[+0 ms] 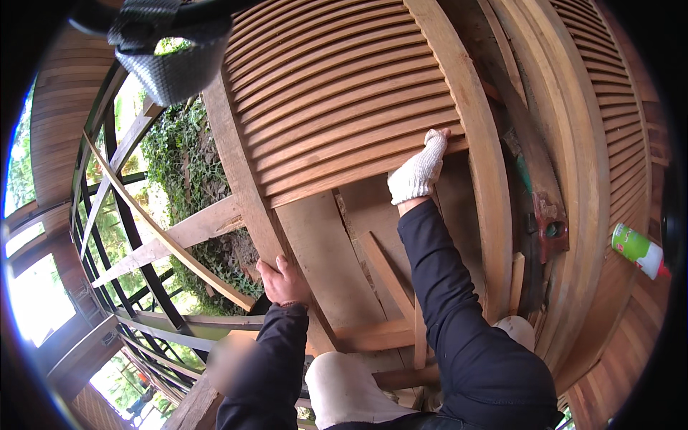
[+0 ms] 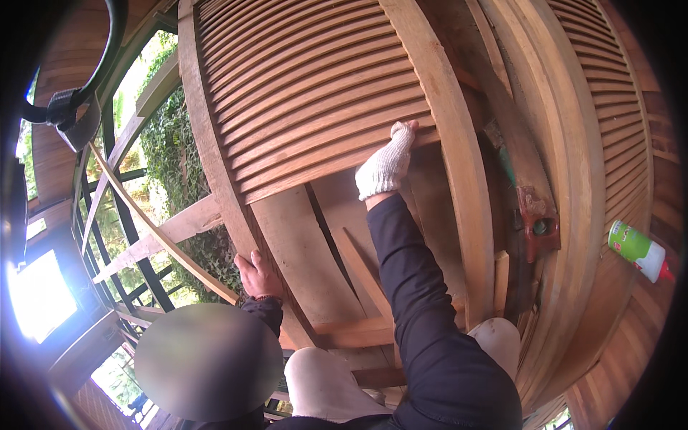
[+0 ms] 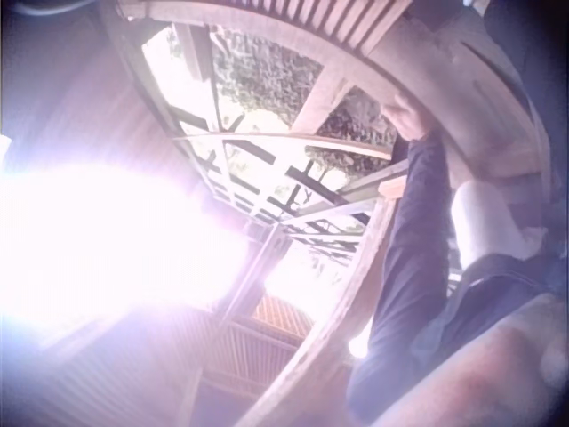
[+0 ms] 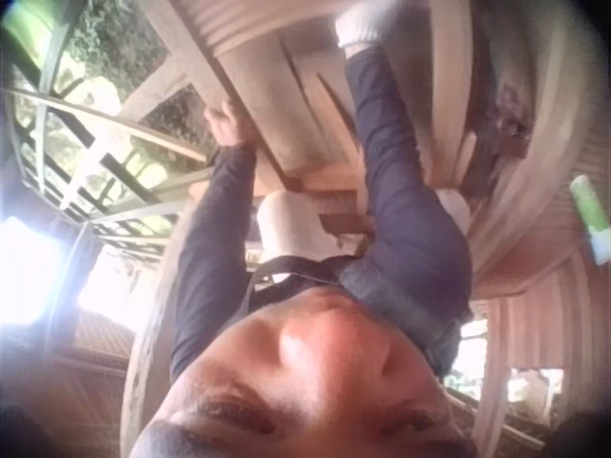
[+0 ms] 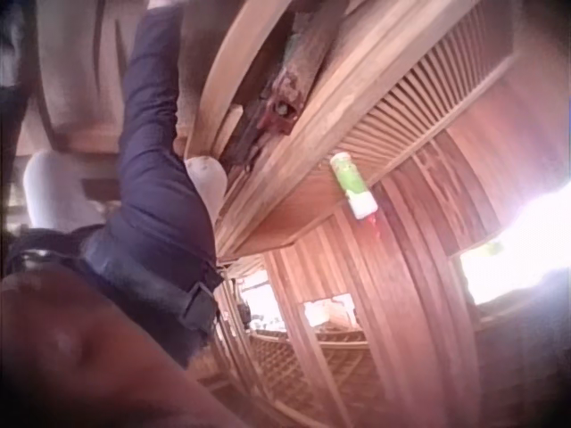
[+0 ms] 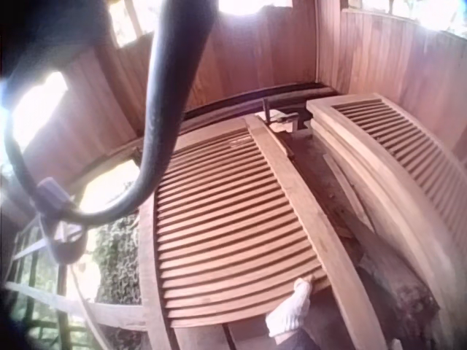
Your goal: The person is assembling a wooden structure, likely a sauna or treehouse, by fitting wooden slats into a curved frame. They use a hammer to secure the slats and a saw to cut pieces to size. The person also uses a bottle of glue to apply adhesive to the wood.
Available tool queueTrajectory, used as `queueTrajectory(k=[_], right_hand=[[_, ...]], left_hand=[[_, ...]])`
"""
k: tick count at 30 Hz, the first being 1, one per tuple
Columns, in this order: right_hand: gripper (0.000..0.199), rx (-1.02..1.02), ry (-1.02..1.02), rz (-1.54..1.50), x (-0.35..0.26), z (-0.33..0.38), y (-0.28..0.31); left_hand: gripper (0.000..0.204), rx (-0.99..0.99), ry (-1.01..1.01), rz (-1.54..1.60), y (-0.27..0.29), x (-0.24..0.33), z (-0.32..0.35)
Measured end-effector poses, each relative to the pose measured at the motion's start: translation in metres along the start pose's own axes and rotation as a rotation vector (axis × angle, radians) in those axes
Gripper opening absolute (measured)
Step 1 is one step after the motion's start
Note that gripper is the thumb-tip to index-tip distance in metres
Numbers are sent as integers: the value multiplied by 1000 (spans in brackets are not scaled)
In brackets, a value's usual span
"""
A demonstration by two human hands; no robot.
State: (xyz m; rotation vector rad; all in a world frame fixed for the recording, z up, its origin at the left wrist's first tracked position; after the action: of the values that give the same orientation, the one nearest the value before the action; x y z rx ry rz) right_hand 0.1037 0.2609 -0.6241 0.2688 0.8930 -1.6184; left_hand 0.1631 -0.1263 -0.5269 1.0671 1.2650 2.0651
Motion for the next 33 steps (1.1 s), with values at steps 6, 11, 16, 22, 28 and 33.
queueTrajectory(k=[6, 11, 16, 22, 28, 33], right_hand=[[82, 1, 123, 176, -12, 7, -6], [67, 1, 156, 105, -5, -6, 1], [29, -216, 37, 165, 4, 23, -3], [15, -729, -276, 241, 62, 66, -9], [18, -825, -477, 428, 132, 113, -26], [16, -706, -595, 461, 152, 128, -26]], left_hand=[[58, 76, -38, -68, 0, -10, -9], [42, 30, -15, -2, 5, 4, 2], [53, 25, 51, -37, 7, 7, 0], [55, 31, 99, -42, 5, 0, 1], [55, 42, 70, -43, 2, 5, 0], [57, 42, 89, -40, 10, -5, 3]])
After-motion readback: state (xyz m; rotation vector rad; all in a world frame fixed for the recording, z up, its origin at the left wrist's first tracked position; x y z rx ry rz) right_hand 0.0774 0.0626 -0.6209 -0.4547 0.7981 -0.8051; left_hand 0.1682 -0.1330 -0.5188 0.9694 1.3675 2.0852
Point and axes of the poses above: each hand's wrist, its own z-axis away from the middle knuckle, its own y-axis out of the back of the hand, x = y × z, the point moved 9 cm from there along -z, towards the middle knuckle, and after that the axes turned 9 degrees about y, right-handed, at the moved point
